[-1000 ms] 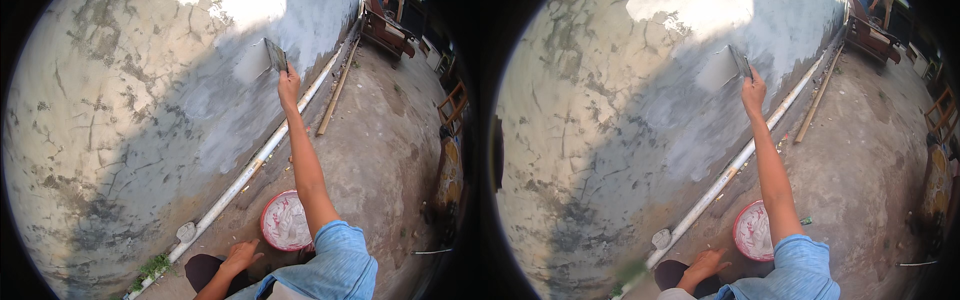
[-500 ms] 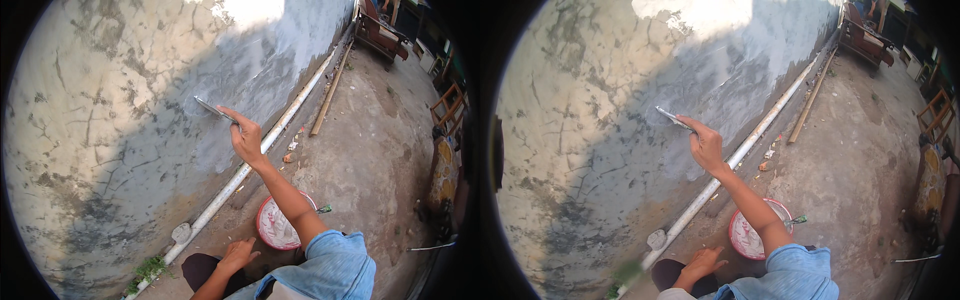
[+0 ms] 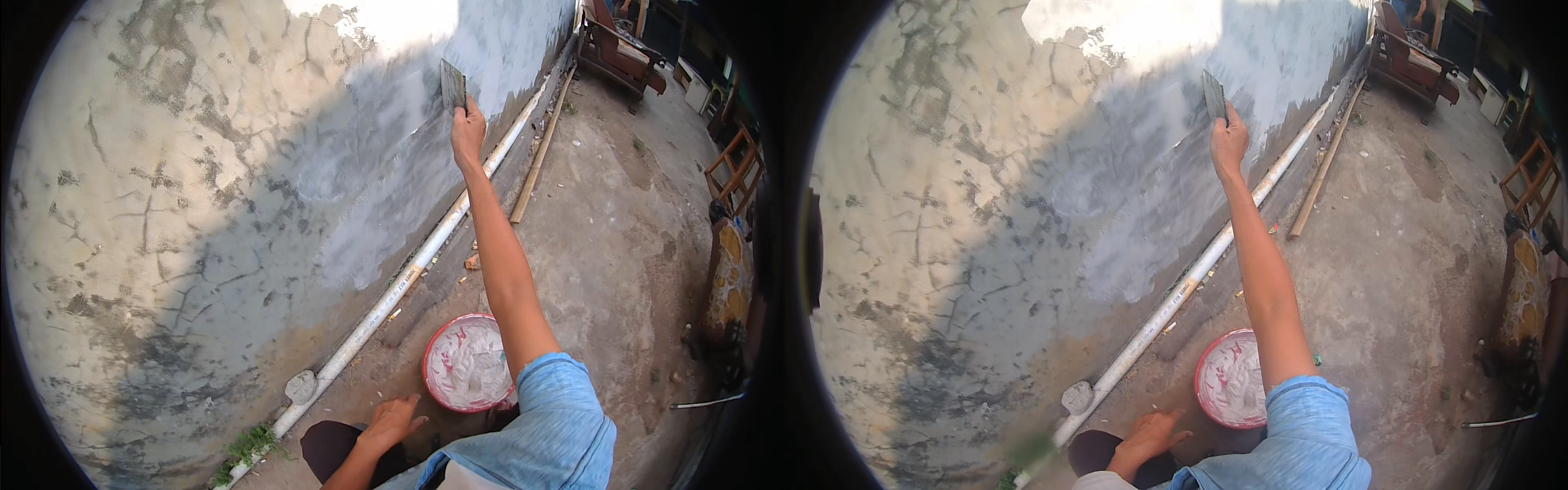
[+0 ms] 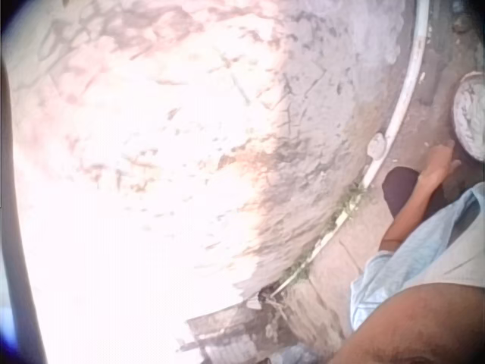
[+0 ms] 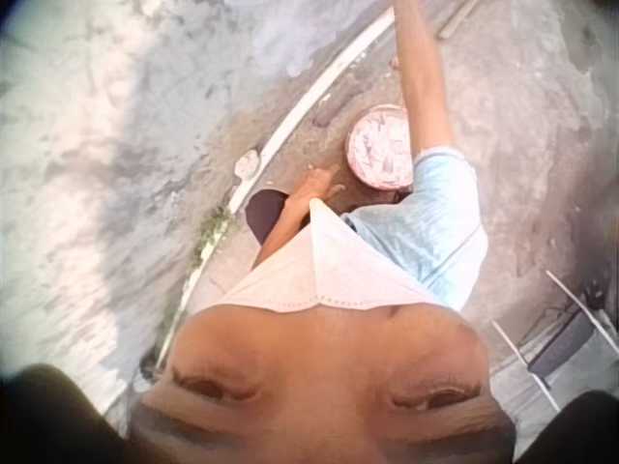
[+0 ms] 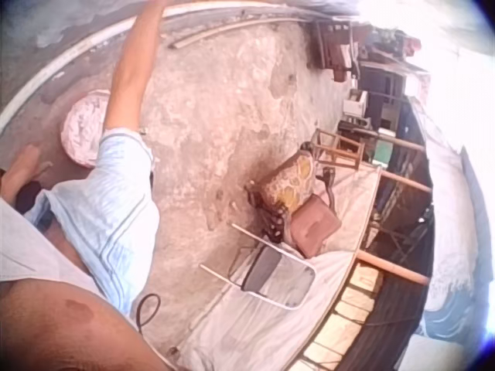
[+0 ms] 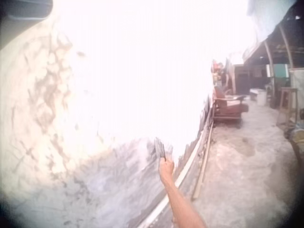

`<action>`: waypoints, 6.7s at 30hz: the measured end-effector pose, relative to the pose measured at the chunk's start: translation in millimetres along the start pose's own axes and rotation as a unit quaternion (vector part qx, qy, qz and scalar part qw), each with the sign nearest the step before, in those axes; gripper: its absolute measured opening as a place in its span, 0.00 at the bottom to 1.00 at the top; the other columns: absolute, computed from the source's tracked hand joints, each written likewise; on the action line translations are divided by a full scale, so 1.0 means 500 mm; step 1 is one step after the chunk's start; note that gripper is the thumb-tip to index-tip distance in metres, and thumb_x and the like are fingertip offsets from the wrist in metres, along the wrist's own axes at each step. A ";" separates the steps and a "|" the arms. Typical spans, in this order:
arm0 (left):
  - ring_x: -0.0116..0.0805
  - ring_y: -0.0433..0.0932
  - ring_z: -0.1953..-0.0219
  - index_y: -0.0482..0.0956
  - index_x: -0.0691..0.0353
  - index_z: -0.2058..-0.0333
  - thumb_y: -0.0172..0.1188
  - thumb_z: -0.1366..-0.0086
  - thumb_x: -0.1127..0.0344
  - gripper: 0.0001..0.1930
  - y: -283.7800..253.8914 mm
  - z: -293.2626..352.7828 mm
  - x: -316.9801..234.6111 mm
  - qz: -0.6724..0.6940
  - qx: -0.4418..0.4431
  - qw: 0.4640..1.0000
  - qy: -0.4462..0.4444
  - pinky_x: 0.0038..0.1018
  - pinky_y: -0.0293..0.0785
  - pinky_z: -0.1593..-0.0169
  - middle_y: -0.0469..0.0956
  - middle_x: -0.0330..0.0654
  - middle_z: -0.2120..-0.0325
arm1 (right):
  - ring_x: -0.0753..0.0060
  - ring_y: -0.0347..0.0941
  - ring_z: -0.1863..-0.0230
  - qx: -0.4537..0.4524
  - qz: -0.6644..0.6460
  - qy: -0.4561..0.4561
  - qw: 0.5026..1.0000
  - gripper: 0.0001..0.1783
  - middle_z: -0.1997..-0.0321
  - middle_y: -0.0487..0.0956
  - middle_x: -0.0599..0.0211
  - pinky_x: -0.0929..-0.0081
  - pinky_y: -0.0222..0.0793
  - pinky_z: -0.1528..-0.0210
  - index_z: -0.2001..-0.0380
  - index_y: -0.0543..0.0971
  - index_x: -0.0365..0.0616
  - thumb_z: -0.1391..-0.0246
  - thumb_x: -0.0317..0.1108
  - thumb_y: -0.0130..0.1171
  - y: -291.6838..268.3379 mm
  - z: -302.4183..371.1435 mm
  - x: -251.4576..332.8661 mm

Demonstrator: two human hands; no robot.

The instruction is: The person mixes a white paste in a red bucket using a small trowel, then applies the paste to a weathered concrete wall with a trowel, smoothing it in sections. The person repeatedly scoops paste and spreads it along the wall surface.

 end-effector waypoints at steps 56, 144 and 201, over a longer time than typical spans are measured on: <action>0.57 0.79 0.53 0.73 0.64 0.46 0.64 0.38 0.53 0.27 -0.005 -0.064 -0.049 0.017 0.011 1.000 0.024 0.45 0.74 0.48 0.80 0.59 0.59 | 0.55 0.78 0.45 0.207 -0.001 -0.225 0.952 0.38 0.39 0.75 0.57 0.71 0.79 0.56 0.41 0.77 0.54 0.58 0.14 0.54 0.070 0.646 0.171; 0.55 0.79 0.58 0.74 0.65 0.52 0.65 0.40 0.54 0.24 -0.021 0.102 -0.004 0.009 -0.128 0.992 0.020 0.42 0.76 0.54 0.79 0.55 0.63 | 0.59 0.81 0.55 -0.018 0.035 0.036 0.999 0.20 0.52 0.83 0.50 0.67 0.71 0.51 0.44 0.78 0.39 0.40 0.28 0.54 0.018 0.111 -0.046; 0.57 0.79 0.56 0.73 0.65 0.51 0.65 0.40 0.53 0.25 -0.009 0.086 0.015 0.040 -0.115 0.990 0.067 0.44 0.74 0.51 0.80 0.58 0.63 | 0.51 0.77 0.45 0.179 -0.010 -0.307 0.935 0.39 0.40 0.74 0.45 0.71 0.77 0.53 0.38 0.73 0.44 0.58 0.15 0.56 0.192 0.591 0.490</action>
Point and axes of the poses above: each hand's wrist, its own z-axis away from the middle knuckle, its own y-axis out of the palm, x = y × z, the point moved 6 cm from there along -z, towards the middle knuckle
